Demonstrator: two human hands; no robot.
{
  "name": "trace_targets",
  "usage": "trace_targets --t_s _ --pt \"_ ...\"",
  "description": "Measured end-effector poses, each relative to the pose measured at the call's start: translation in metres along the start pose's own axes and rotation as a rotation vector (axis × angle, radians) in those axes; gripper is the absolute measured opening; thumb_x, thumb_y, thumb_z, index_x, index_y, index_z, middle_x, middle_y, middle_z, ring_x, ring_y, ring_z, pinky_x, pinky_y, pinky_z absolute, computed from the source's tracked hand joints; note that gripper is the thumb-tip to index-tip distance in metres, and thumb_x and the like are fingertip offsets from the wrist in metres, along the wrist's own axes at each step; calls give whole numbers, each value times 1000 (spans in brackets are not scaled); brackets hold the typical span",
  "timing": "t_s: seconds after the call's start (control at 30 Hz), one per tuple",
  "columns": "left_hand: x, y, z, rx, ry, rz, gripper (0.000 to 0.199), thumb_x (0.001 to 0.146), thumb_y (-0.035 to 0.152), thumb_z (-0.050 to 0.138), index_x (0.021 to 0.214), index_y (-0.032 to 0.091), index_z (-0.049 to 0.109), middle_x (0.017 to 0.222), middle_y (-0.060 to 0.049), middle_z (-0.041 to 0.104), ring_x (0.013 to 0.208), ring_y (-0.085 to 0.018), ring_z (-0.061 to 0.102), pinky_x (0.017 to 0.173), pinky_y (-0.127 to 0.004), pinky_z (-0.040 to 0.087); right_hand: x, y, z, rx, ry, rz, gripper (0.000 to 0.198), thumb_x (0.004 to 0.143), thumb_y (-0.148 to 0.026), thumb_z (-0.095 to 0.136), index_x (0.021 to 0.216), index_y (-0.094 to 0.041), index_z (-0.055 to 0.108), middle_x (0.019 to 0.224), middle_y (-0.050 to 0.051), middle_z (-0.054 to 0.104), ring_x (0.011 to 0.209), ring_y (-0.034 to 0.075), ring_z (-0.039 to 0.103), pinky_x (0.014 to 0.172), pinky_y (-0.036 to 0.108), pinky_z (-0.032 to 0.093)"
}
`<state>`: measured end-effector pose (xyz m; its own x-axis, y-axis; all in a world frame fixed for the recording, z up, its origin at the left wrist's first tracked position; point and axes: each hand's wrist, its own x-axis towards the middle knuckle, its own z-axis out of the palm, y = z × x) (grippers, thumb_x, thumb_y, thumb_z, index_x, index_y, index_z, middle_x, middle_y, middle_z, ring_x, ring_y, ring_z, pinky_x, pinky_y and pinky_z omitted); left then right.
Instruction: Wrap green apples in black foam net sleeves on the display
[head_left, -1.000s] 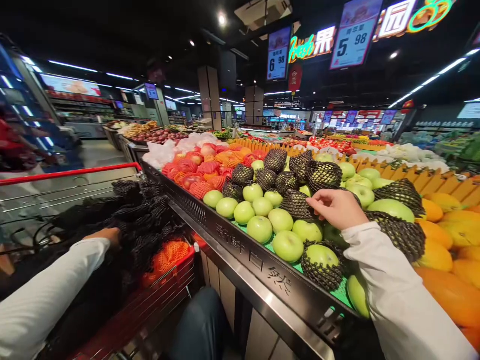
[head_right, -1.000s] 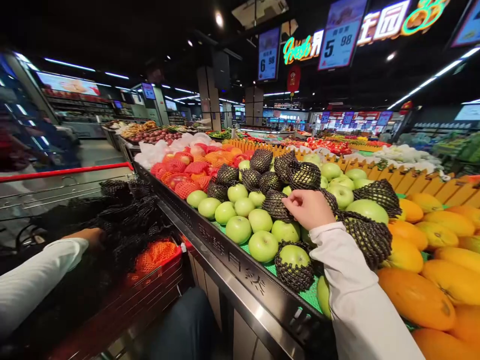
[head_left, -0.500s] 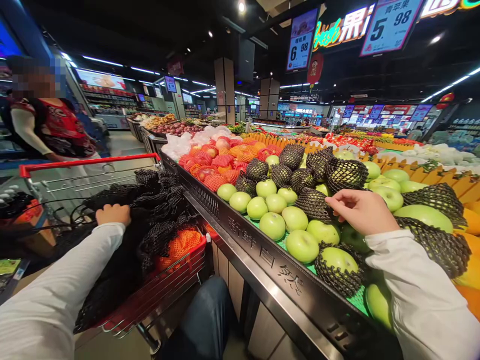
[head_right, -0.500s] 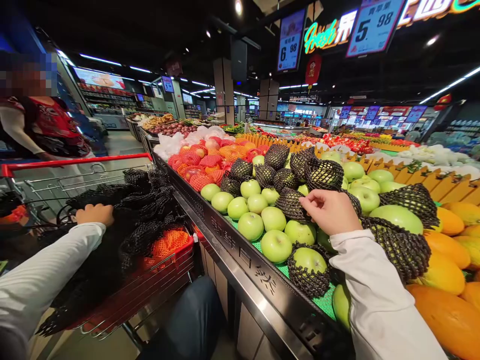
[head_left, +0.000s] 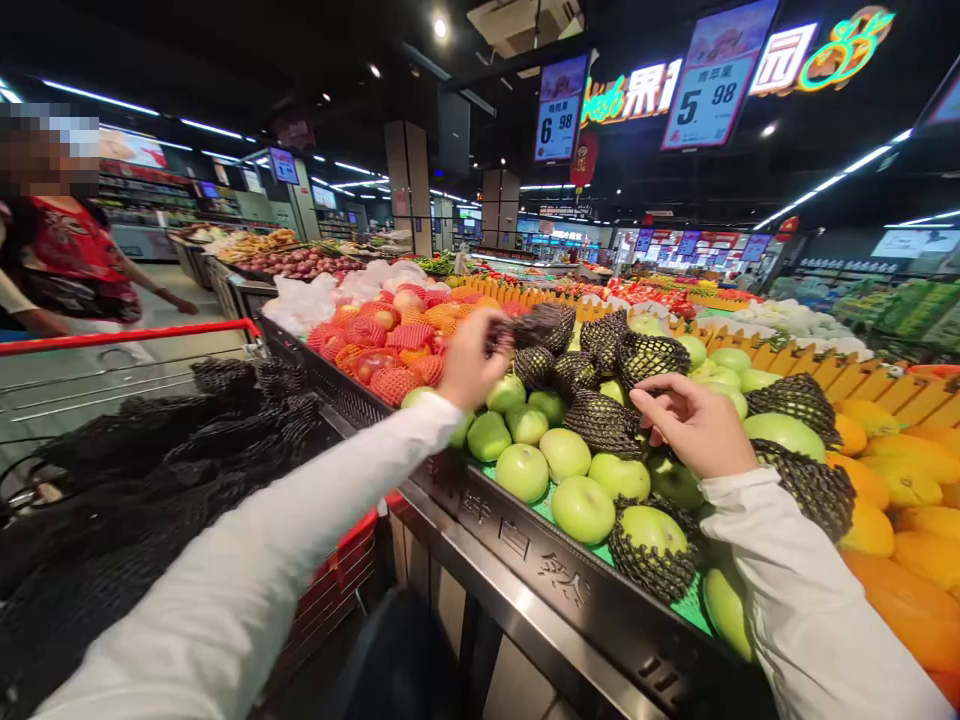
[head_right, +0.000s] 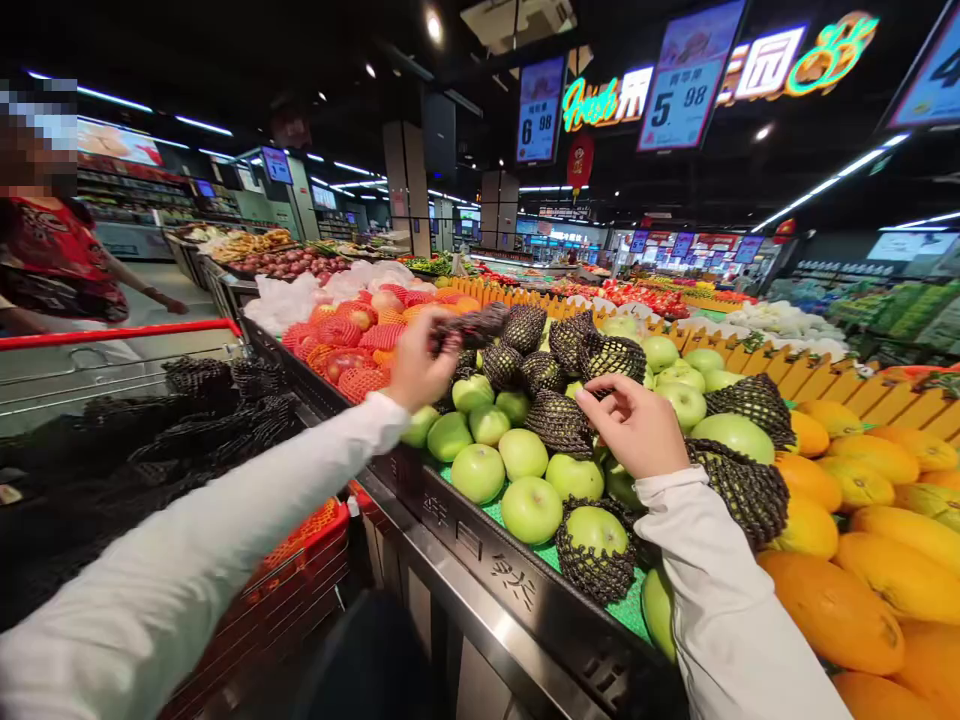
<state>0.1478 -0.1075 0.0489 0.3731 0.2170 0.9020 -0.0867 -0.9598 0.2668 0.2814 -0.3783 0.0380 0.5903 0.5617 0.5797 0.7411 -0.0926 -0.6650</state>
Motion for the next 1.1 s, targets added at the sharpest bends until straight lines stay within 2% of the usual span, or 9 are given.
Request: trace_targets --t_s 0.07,0.13,0.23,0.33,0.5,0.7,0.83,1.0,1.1 --pt "10 35 55 -139 -88 139 24 93 25 46 113 17 55 114 -12 63 107 -21 59 94 -33 49 2 0 1 87 18 31 71 77 -64 74 129 -19 55 96 10 73 54 17 65 52 29 53" --pt "16 60 97 -239 -184 283 24 90 20 50 113 18 55 115 -12 64 110 -22 58 99 -35 48 5 2 1 132 52 47 82 75 -61 76 141 -23 44 118 15 70 59 19 69 49 30 55" --pt "19 73 127 -398 -321 407 24 84 15 55 107 18 55 111 -11 64 106 -21 59 96 -34 48 8 9 -1 119 150 86 71 73 -44 76 135 -23 47 113 13 69 61 21 69 49 31 56" --pt "15 66 126 -489 -380 399 20 77 14 60 96 18 55 99 -7 64 93 -19 59 86 -31 48 8 15 -3 87 222 90 51 64 -26 66 115 -20 57 101 7 68 59 17 64 53 31 58" --pt "13 58 107 -452 -310 307 17 71 10 56 84 19 50 91 -4 60 88 -17 56 84 -29 45 6 9 -4 80 294 30 30 61 -20 59 91 -21 58 90 2 64 54 12 57 52 28 55" --pt "17 57 105 -397 -171 -31 18 74 7 48 77 21 36 78 1 50 74 -13 46 72 -25 38 9 -5 -7 197 481 85 22 62 -16 59 78 -24 45 65 -5 54 38 11 51 38 27 47" --pt "17 52 110 -471 -194 -169 17 83 10 44 70 19 41 67 2 48 68 -12 44 66 -26 32 12 -1 -7 358 532 76 24 63 -21 62 78 -26 44 50 -8 51 33 12 47 31 23 38" --pt "14 52 116 -454 -334 -107 22 85 9 43 65 18 42 70 -2 58 70 -15 51 68 -28 35 11 1 -1 623 323 129 49 59 -48 81 56 -23 39 44 -5 45 35 9 44 28 20 33" --pt "13 52 119 -448 -429 27 12 81 9 47 74 17 51 83 -4 66 80 -18 58 75 -28 41 9 -2 0 756 232 173 53 52 -44 90 60 -20 44 53 -3 56 44 9 55 35 17 41"
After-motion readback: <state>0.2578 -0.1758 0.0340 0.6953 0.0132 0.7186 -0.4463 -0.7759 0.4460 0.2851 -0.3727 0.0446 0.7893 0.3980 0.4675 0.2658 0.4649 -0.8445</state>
